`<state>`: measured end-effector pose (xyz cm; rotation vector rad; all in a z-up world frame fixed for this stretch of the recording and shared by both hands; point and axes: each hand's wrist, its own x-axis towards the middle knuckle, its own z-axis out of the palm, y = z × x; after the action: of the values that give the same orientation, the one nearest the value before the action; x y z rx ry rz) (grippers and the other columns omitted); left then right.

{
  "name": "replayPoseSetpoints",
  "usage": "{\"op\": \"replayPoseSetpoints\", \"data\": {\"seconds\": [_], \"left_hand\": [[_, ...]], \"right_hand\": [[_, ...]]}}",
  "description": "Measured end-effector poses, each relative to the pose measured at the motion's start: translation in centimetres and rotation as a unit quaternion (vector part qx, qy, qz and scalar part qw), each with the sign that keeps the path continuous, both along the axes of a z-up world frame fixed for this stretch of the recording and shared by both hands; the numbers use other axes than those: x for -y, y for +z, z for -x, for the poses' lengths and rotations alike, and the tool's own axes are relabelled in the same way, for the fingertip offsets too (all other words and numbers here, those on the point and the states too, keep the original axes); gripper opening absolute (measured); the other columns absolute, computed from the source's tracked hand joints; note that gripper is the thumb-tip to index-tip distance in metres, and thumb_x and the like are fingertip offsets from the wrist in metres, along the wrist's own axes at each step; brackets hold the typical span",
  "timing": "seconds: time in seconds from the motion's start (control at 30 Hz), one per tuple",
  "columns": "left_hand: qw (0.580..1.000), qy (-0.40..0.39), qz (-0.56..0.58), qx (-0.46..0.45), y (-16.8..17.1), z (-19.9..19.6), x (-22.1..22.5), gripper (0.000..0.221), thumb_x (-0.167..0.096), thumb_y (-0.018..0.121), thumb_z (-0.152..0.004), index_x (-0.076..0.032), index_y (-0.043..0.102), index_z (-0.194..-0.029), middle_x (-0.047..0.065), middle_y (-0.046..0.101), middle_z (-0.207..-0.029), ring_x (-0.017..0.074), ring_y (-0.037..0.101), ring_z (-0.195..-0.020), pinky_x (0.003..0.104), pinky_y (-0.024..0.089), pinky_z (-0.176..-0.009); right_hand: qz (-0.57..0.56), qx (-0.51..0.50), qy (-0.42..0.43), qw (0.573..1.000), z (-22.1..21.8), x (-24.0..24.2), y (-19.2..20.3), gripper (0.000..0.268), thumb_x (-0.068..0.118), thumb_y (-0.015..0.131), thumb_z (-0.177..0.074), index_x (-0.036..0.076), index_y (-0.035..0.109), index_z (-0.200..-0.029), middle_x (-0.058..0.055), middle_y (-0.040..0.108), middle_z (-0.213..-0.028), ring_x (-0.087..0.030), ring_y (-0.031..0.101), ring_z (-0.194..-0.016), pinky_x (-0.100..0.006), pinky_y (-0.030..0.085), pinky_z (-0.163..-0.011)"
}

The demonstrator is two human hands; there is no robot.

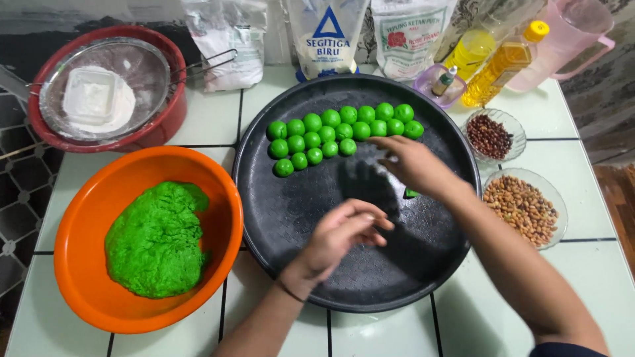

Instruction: Shaping small balls of green dough, stuffing them with peanuts, and placing them on a tray.

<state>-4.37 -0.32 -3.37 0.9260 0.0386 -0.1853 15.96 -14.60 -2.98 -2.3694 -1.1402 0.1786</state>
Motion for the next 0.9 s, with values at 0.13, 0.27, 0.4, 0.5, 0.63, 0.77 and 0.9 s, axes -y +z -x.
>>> {"op": "replayPoseSetpoints", "data": {"seconds": [0.13, 0.27, 0.4, 0.5, 0.63, 0.77, 0.9], "left_hand": [[0.997, 0.075, -0.019, -0.001, 0.1, 0.0, -3.3, 0.029, -0.017, 0.05, -0.103, -0.001, 0.062, -0.125, 0.021, 0.073, -0.111, 0.025, 0.075, -0.089, 0.032, 0.058, -0.082], [0.996, 0.08, -0.024, 0.011, 0.1, -0.2, -3.2, 0.031, -0.02, 0.048, -0.104, -0.002, 0.06, -0.126, 0.02, 0.072, -0.114, 0.0251, 0.074, -0.093, 0.033, 0.058, -0.086], [0.995, 0.033, -0.083, 0.038, 2.4, 1.3, -3.1, 0.032, -0.019, 0.053, -0.104, 0.001, 0.062, -0.128, 0.021, 0.072, -0.115, 0.0231, 0.073, -0.095, 0.032, 0.058, -0.087], [0.983, 0.039, -0.153, 0.096, 5.4, 3.5, -6.3, 0.033, -0.014, 0.055, -0.105, 0.002, 0.06, -0.133, 0.022, 0.067, -0.124, 0.0246, 0.067, -0.105, 0.04, 0.055, -0.098], [0.877, 0.108, -0.441, 0.16, 9.4, 7.6, -12.7, 0.029, -0.023, 0.055, -0.103, -0.007, 0.064, -0.127, 0.005, 0.071, -0.126, 0.0151, 0.066, -0.118, 0.029, 0.05, -0.105], [0.79, 0.265, -0.541, 0.115, 8.9, 11.1, -19.7, 0.019, -0.019, 0.053, -0.106, -0.011, 0.066, -0.118, 0.0, 0.071, -0.113, 0.012, 0.068, -0.101, 0.027, 0.055, -0.091], [0.711, 0.316, -0.623, 0.078, 5.7, 11.6, -26.1, 0.029, -0.012, 0.064, -0.102, -0.015, 0.068, -0.131, 0.007, 0.076, -0.11, 0.0276, 0.074, -0.101, 0.04, 0.058, -0.089]], "right_hand": [[0.137, 0.029, -0.019, 0.99, 1.0, 5.4, 1.3, 0.046, 0.015, 0.07, -0.087, 0.012, 0.064, -0.132, -0.023, 0.071, -0.105, -0.044, 0.072, -0.097, -0.053, 0.059, -0.083], [0.169, 0.078, 0.032, 0.982, 4.6, 8.2, -2.9, 0.042, 0.015, 0.073, -0.082, 0.015, 0.07, -0.124, -0.023, 0.068, -0.117, -0.042, 0.071, -0.105, -0.049, 0.062, -0.086], [0.166, 0.184, 0.007, 0.969, 6.3, 9.1, -7.3, 0.039, 0.017, 0.07, -0.086, 0.016, 0.067, -0.125, -0.02, 0.063, -0.127, -0.035, 0.067, -0.115, -0.039, 0.063, -0.085], [0.248, 0.267, 0.024, 0.931, 4.5, 8.5, -7.7, 0.037, 0.012, 0.064, -0.089, 0.016, 0.063, -0.126, -0.015, 0.063, -0.116, -0.033, 0.066, -0.109, -0.037, 0.06, -0.086], [0.295, 0.05, -0.03, 0.954, 3.5, 5.7, -5.0, 0.012, 0.021, 0.056, -0.094, 0.013, 0.056, -0.102, -0.015, 0.06, -0.1, -0.04, 0.064, -0.093, -0.051, 0.052, -0.076], [0.121, -0.047, 0.092, 0.987, 7.8, -1.4, 2.0, 0.044, 0.015, 0.06, -0.089, 0.024, 0.066, -0.132, -0.007, 0.067, -0.123, -0.029, 0.077, -0.081, -0.037, 0.056, -0.082], [-0.034, -0.013, 0.252, 0.967, 14.1, -13.3, 7.0, 0.029, 0.002, 0.062, -0.084, 0.01, 0.07, -0.11, -0.018, 0.066, -0.12, -0.047, 0.067, -0.106, -0.05, 0.057, -0.084]]}}
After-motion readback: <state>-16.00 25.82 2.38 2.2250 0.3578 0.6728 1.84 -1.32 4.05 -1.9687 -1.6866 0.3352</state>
